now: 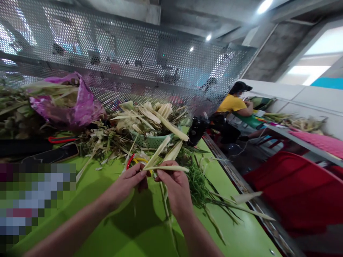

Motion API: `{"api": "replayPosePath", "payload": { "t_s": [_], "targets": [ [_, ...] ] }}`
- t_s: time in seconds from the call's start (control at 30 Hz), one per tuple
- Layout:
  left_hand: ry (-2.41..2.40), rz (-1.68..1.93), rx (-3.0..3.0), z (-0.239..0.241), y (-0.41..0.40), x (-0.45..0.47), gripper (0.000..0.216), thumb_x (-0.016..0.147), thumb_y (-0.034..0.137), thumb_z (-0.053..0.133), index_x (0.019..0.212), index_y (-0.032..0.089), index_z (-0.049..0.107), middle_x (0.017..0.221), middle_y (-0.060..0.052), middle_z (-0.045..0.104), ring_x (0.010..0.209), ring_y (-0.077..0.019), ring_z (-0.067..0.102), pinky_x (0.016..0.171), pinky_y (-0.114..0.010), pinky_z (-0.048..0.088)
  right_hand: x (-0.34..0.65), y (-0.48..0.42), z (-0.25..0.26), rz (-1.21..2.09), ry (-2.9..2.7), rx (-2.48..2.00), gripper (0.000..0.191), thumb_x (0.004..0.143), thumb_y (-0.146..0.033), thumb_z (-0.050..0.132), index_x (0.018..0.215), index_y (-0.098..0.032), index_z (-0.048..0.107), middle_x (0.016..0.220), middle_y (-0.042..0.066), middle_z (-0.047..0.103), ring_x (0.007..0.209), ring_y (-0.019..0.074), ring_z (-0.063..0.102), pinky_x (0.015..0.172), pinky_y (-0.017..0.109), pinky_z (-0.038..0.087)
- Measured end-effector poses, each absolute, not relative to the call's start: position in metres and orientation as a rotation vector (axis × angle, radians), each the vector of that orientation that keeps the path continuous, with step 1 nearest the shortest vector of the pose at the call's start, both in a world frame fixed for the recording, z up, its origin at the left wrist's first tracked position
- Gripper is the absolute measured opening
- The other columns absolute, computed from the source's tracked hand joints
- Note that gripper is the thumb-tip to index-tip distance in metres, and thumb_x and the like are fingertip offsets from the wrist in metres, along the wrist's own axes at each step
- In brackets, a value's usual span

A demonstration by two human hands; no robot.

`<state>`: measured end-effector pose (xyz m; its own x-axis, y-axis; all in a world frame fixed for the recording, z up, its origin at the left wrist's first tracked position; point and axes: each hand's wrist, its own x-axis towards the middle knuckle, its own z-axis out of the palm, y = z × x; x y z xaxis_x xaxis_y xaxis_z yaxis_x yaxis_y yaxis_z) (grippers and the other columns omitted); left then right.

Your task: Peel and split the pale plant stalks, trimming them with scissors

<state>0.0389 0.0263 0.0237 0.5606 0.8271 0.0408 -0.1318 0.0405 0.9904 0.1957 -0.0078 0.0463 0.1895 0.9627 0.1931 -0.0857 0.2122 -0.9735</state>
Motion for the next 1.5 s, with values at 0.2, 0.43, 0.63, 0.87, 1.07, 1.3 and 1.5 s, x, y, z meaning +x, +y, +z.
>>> {"api": "replayPosePath", "payload": {
  "t_s": [0.2,0.43,0.63,0.87,1.07,1.3,1.5],
  "targets": [
    [0.579,0.894,1.052,0.028,0.022,0.041,0.021,0.089,0.036,0.046,0.081,0.016,0.047,0.064,0.002,0.05,0.058,-0.008,0.041,0.059,-0.022,0.034,0.194,-0.013,0.05,0.822,-1.35,-1.081,0.004,0.078,-0.02,0.065,0.078,-0.022,0.062,0.089,0.002,0.063,0.076,0.0157,0.056,0.066,0.027,0.045],
    [0.602,0.892,0.851,0.025,0.021,0.045,0.025,0.085,0.041,0.048,0.075,0.018,0.045,0.059,0.004,0.042,0.054,-0.0086,0.037,0.055,-0.023,0.033,0.193,-0.02,0.054,0.604,-1.764,-1.004,0.011,0.077,-0.013,0.061,0.079,-0.024,0.064,0.099,0.006,0.067,0.095,0.0243,0.061,0.082,0.036,0.045],
    [0.646,0.969,0.87,0.019,0.023,0.045,0.02,0.079,0.036,0.058,0.08,0.017,0.051,0.07,0.003,0.045,0.062,-0.0088,0.039,0.059,-0.023,0.032,0.191,-0.019,0.056,0.557,-2.027,-0.917,0.014,0.075,-0.011,0.06,0.082,-0.023,0.064,0.096,0.006,0.068,0.089,0.0216,0.062,0.079,0.032,0.047],
    [0.671,0.969,1.001,0.023,0.023,0.044,0.022,0.083,0.039,0.056,0.081,0.017,0.054,0.074,0.002,0.048,0.066,-0.0091,0.041,0.061,-0.021,0.032,0.194,-0.017,0.055,0.66,-1.711,-1.107,0.009,0.081,-0.017,0.059,0.088,-0.021,0.063,0.083,0.002,0.065,0.078,0.0161,0.059,0.072,0.027,0.047],
    [0.661,0.879,1.132,0.024,0.022,0.046,0.023,0.087,0.038,0.051,0.08,0.016,0.055,0.07,0.002,0.045,0.061,-0.0079,0.039,0.058,-0.02,0.032,0.201,-0.008,0.045,0.92,-1.283,-1.144,0.022,0.079,-0.031,0.067,0.097,-0.02,0.06,0.086,0.003,0.061,0.08,0.016,0.057,0.072,0.027,0.046],
    [0.624,0.769,0.992,0.024,0.02,0.046,0.026,0.084,0.04,0.057,0.077,0.015,0.056,0.068,0.002,0.044,0.058,-0.0063,0.037,0.056,-0.018,0.03,0.198,-0.008,0.043,1.132,-1.184,-1.058,0.018,0.079,-0.028,0.067,0.095,-0.019,0.066,0.079,0.002,0.064,0.072,0.0149,0.057,0.068,0.027,0.045],
    [0.595,0.735,0.98,0.025,0.02,0.043,0.028,0.083,0.043,0.058,0.076,0.015,0.056,0.069,0.002,0.043,0.056,-0.0055,0.034,0.053,-0.018,0.027,0.199,-0.007,0.042,1.168,-1.108,-1.019,0.016,0.075,-0.022,0.067,0.091,-0.018,0.068,0.078,0.003,0.065,0.065,0.0133,0.055,0.06,0.025,0.042]
  ]
}}
